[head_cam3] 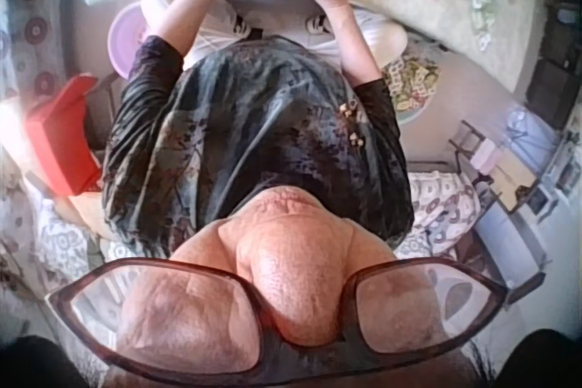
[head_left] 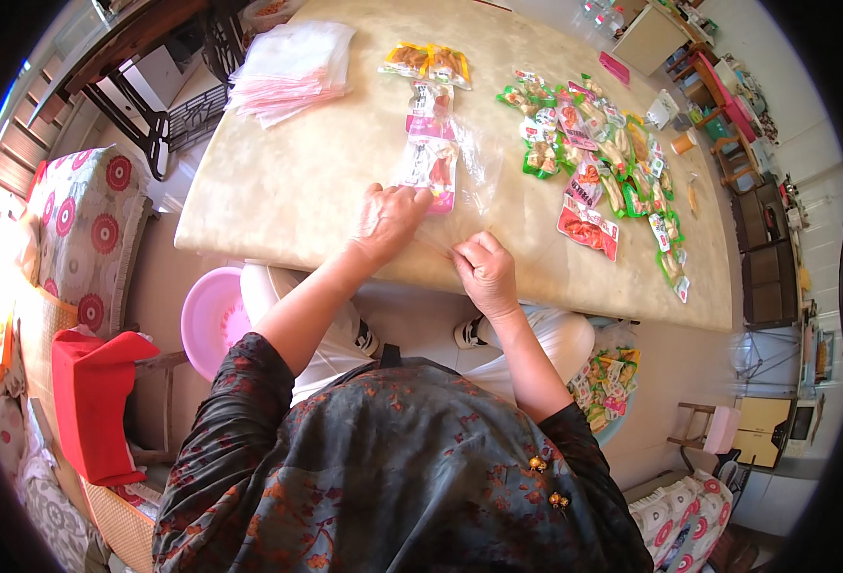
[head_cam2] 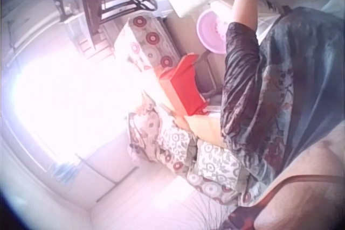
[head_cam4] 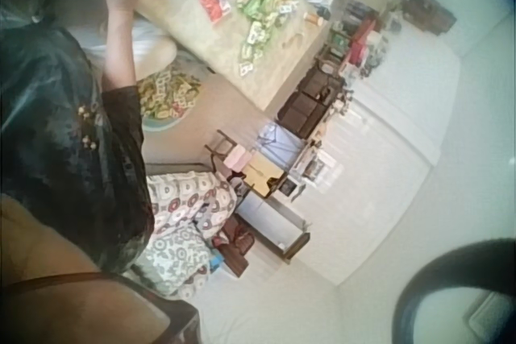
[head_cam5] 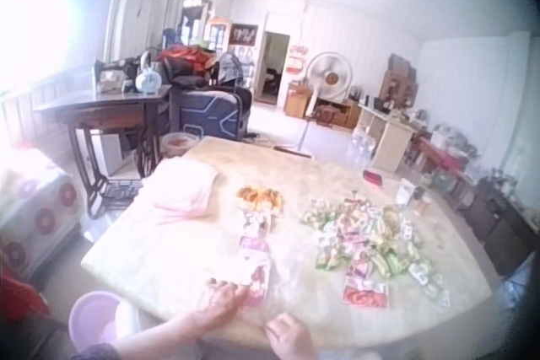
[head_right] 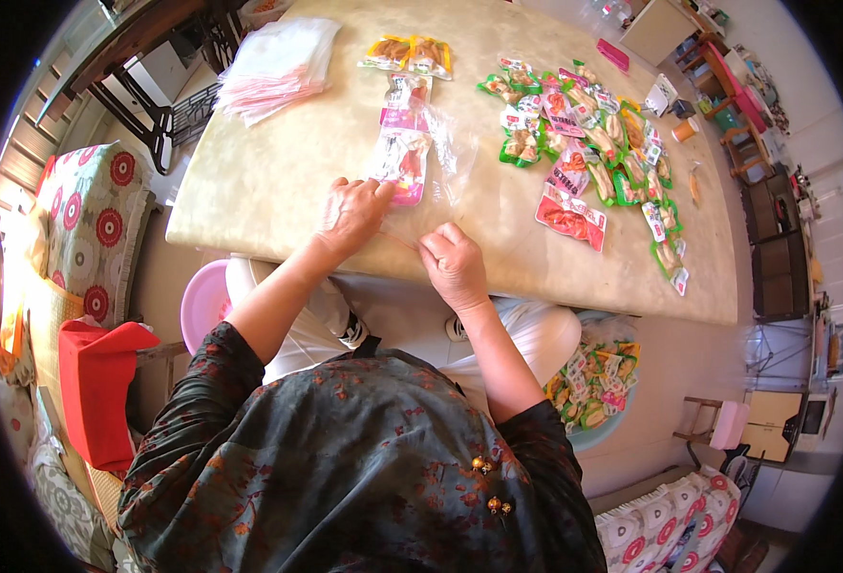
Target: The person sorts small snack packets on a table and places them into clear plastic bags. They open each bag, insert several snack packets, and then set the filled bag aside into a pink basin.
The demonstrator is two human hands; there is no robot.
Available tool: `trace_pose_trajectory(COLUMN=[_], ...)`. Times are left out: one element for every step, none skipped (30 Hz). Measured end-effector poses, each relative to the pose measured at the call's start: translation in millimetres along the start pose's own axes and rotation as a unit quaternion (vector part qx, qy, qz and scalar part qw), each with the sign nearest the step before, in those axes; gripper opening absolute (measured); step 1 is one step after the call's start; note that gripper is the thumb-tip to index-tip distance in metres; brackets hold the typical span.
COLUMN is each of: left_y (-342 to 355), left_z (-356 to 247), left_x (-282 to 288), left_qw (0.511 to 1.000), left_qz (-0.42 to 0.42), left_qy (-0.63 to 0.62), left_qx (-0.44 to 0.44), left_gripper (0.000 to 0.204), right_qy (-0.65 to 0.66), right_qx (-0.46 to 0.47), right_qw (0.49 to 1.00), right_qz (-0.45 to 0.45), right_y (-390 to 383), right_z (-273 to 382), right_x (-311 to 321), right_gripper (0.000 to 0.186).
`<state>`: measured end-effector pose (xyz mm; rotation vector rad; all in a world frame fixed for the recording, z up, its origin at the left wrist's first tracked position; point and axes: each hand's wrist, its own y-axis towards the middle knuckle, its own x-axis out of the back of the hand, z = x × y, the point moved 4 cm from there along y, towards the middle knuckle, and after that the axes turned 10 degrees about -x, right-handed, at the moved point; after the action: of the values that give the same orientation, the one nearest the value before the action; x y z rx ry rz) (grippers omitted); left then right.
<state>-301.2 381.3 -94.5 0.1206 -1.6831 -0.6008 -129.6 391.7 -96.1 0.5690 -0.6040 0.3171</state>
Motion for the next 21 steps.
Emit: trace_pose_trajectory(left_y=[1.8,2.4,1.2,-1.3,-4.6,-9.0,-14.1,-18.8,-21.2,-23.0,-23.2,-21.6,-19.6,-17.7,-15.9,-13.8,-12.5,-10.9,-8.5,-6.5,-5.7], left_z=[-1.8,-3.2,-4.1,-5.6,-7.3,-9.4,-11.9,-13.6,-15.4,-16.8,-17.7,-17.9,-17.3,-17.6,-15.3,-13.7,-11.1,-7.1,-2.4,1.9,3.3], left_x=[-2.0,-2.7,-2.2,-0.4,2.1,6.0,10.8,14.9,18.4,21.3,22.9,25.4,27.0,28.8,25.3,21.7,18.1,15.1,11.4,10.1,9.4], left_qw=[1.0,1.0,1.0,0.999,0.998,0.997,0.997,0.996,0.996,0.996,0.996,0.997,0.996,0.993,0.995,0.996,0.995,0.993,0.99,0.986,0.984], left_qz=[0.007,0.015,0.029,0.042,0.056,0.063,0.071,0.08,0.075,0.069,0.063,0.022,-0.019,-0.061,-0.029,0.003,0.035,0.05,0.064,0.079,0.107], left_qy=[-0.001,-0.002,0.006,0.014,0.022,0.028,0.034,0.041,0.049,0.056,0.062,0.075,0.087,0.099,0.091,0.083,0.076,0.07,0.063,0.059,0.05], left_qx=[0.002,0.004,0.006,0.008,0.01,0.015,0.019,0.025,0.023,0.022,0.019,0.002,-0.016,-0.033,-0.001,0.03,0.06,0.083,0.107,0.131,0.133], left_gripper=[0.009,0.009,0.009,0.01,0.01,0.01,0.01,0.009,0.009,0.009,0.009,0.008,0.008,0.007,0.007,0.008,0.008,0.007,0.007,0.007,0.009], right_qy=[-0.001,-0.003,-0.005,-0.008,-0.004,0.0,0.003,0.003,0.003,0.003,0.003,0.004,0.004,0.002,0.0,-0.003,-0.003,-0.003,-0.003,-0.011,-0.019], right_qx=[-0.001,0.001,0.004,0.006,0.014,0.021,0.028,0.029,0.03,0.031,0.031,0.03,0.029,0.027,0.024,0.022,0.02,0.017,0.014,0.013,0.01], right_qw=[1.0,1.0,1.0,1.0,1.0,1.0,0.999,0.999,0.999,0.999,0.999,1.0,1.0,1.0,1.0,1.0,1.0,1.0,1.0,1.0,1.0], right_qz=[0.0,-0.007,-0.014,-0.02,-0.021,-0.022,-0.023,-0.02,-0.016,-0.013,-0.01,-0.006,-0.003,0.002,0.008,0.013,0.011,0.01,0.008,0.015,0.021], right_y=[0.3,0.1,-0.1,-0.3,-1.4,-2.8,-3.6,-3.5,-2.9,-2.5,-2.1,-1.8,-1.4,-0.7,-0.9,-1.0,-0.9,-0.6,-0.4,0.0,0.2], right_z=[0.5,1.1,1.7,2.0,1.1,-1.3,-2.7,-1.6,0.3,1.8,2.2,2.5,2.7,3.4,4.4,5.2,5.8,6.2,6.2,6.2,6.2], right_x=[0.2,0.9,1.5,2.1,1.5,0.5,0.1,-0.8,-1.1,-2.0,-2.6,-3.4,-4.0,-4.0,-4.0,-4.0,-4.4,-4.8,-4.6,-5.3,-5.6], right_gripper=[0.014,0.014,0.014,0.014,0.014,0.015,0.015,0.015,0.015,0.015,0.015,0.015,0.015,0.014,0.014,0.014,0.014,0.013,0.013,0.013,0.012])
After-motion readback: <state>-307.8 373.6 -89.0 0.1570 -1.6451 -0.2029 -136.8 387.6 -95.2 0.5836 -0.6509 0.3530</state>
